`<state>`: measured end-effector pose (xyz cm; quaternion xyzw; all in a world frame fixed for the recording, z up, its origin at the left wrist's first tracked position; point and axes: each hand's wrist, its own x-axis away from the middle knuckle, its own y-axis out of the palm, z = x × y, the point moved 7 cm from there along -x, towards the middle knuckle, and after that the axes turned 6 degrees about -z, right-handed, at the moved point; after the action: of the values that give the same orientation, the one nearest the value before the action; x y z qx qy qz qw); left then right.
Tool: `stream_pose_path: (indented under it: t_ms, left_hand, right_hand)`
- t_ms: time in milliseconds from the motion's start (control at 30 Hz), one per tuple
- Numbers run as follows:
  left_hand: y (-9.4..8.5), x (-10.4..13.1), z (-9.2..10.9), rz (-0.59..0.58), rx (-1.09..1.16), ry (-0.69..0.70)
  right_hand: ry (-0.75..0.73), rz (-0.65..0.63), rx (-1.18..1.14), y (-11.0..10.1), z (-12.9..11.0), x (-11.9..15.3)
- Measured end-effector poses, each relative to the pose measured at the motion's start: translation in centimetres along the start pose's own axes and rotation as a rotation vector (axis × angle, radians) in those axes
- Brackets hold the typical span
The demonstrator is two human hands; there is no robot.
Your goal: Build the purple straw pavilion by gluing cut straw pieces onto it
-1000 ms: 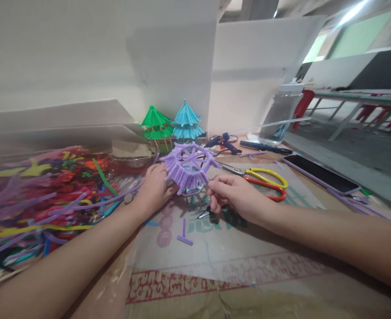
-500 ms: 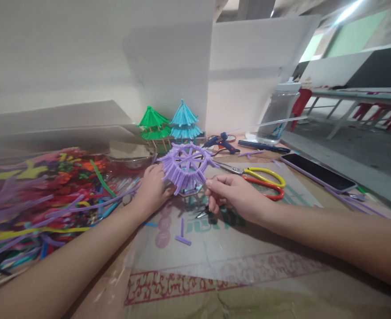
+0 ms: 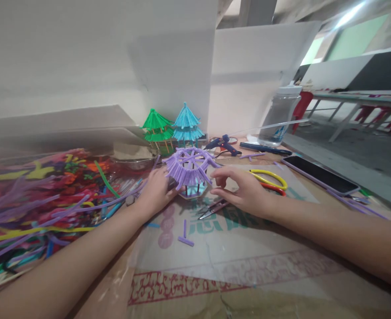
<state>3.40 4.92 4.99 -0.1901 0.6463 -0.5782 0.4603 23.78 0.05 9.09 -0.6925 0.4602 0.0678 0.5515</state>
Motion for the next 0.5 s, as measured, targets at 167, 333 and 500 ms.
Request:
stream_pose_path:
  t_ms: [167, 333, 500]
  left_hand:
    - [0.0, 0.1, 0.3, -0.008, -0.037, 0.014]
    - [-0.1, 0.1, 0.6, -0.001, -0.062, 0.046]
    - [-0.2, 0.2, 0.7, -0.004, -0.099, 0.061]
  right_hand:
    - [-0.138, -0.018, 0.200, 0.0, -1.0, -0.2]
    - [-0.204, -0.031, 0.259, -0.1, -2.0, -0.5]
    - [-0.270, -0.005, 0.301, -0.4, -2.7, -0.5]
